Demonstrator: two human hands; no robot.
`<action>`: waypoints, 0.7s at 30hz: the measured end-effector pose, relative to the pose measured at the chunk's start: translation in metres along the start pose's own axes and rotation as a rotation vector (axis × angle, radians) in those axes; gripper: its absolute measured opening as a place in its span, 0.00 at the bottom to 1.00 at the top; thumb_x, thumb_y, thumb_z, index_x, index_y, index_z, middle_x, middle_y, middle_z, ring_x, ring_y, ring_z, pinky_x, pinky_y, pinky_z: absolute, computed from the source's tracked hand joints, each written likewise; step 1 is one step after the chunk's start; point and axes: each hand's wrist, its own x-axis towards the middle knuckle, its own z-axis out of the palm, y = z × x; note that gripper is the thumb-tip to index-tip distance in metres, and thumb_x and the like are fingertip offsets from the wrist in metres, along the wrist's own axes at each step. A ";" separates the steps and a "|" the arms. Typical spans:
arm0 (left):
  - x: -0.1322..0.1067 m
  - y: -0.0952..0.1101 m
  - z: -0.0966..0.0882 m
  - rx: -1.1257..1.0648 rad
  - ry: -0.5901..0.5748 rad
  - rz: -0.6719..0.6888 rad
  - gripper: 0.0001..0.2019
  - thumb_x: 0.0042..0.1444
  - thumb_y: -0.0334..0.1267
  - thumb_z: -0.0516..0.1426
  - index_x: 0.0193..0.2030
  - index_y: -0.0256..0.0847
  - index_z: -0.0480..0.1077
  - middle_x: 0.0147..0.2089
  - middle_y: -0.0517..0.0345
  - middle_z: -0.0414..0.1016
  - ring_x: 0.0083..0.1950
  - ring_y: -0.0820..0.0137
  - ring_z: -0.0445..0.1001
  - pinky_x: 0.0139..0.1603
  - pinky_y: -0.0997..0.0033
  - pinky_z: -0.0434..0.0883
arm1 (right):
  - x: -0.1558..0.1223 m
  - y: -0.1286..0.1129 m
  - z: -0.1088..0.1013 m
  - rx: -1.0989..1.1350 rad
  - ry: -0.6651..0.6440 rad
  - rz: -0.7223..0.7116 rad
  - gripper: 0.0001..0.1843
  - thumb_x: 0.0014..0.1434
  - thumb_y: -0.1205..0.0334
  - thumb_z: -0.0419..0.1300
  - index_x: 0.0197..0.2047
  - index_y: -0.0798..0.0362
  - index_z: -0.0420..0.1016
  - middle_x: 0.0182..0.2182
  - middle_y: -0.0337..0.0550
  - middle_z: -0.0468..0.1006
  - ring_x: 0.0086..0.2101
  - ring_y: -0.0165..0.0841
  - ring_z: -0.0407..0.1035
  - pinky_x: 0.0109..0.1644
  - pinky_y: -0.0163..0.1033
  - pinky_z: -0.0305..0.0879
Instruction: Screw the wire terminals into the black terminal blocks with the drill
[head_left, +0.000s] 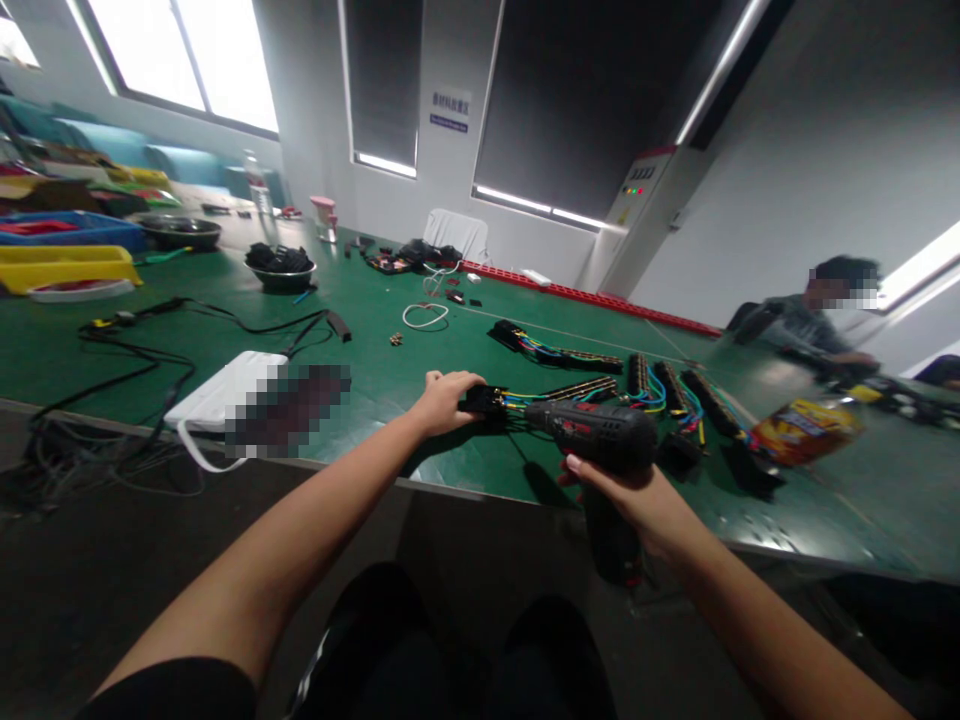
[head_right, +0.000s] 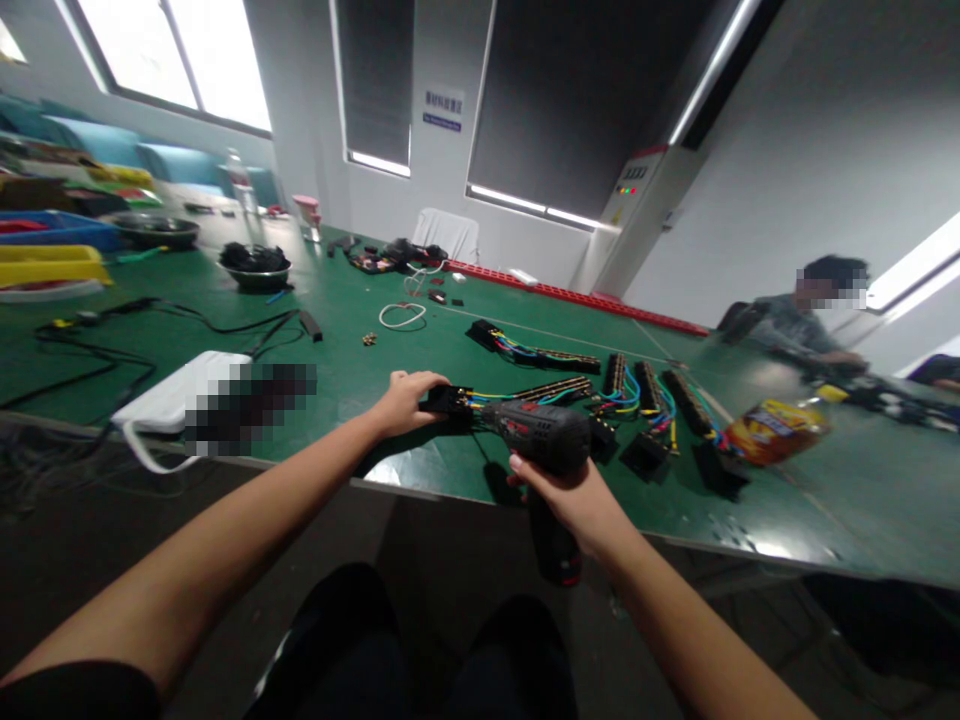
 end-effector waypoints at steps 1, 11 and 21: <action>0.000 0.000 0.000 -0.001 0.002 0.000 0.24 0.51 0.49 0.62 0.55 0.47 0.68 0.55 0.53 0.76 0.55 0.56 0.71 0.51 0.58 0.54 | 0.000 0.000 0.000 -0.005 -0.004 0.003 0.26 0.41 0.44 0.73 0.38 0.54 0.79 0.30 0.49 0.84 0.33 0.43 0.77 0.34 0.43 0.70; 0.001 0.001 0.000 0.010 0.008 -0.001 0.24 0.50 0.52 0.62 0.53 0.47 0.69 0.53 0.54 0.77 0.54 0.55 0.72 0.50 0.58 0.54 | -0.005 -0.004 0.003 -0.065 0.013 -0.013 0.25 0.41 0.43 0.73 0.36 0.53 0.80 0.31 0.50 0.84 0.37 0.47 0.78 0.41 0.48 0.73; 0.001 0.002 0.000 0.002 0.018 0.008 0.25 0.49 0.53 0.63 0.52 0.46 0.70 0.52 0.53 0.77 0.53 0.56 0.72 0.49 0.59 0.53 | -0.006 -0.003 0.002 -0.108 0.001 -0.042 0.23 0.42 0.42 0.72 0.34 0.53 0.81 0.35 0.51 0.85 0.43 0.50 0.77 0.49 0.51 0.72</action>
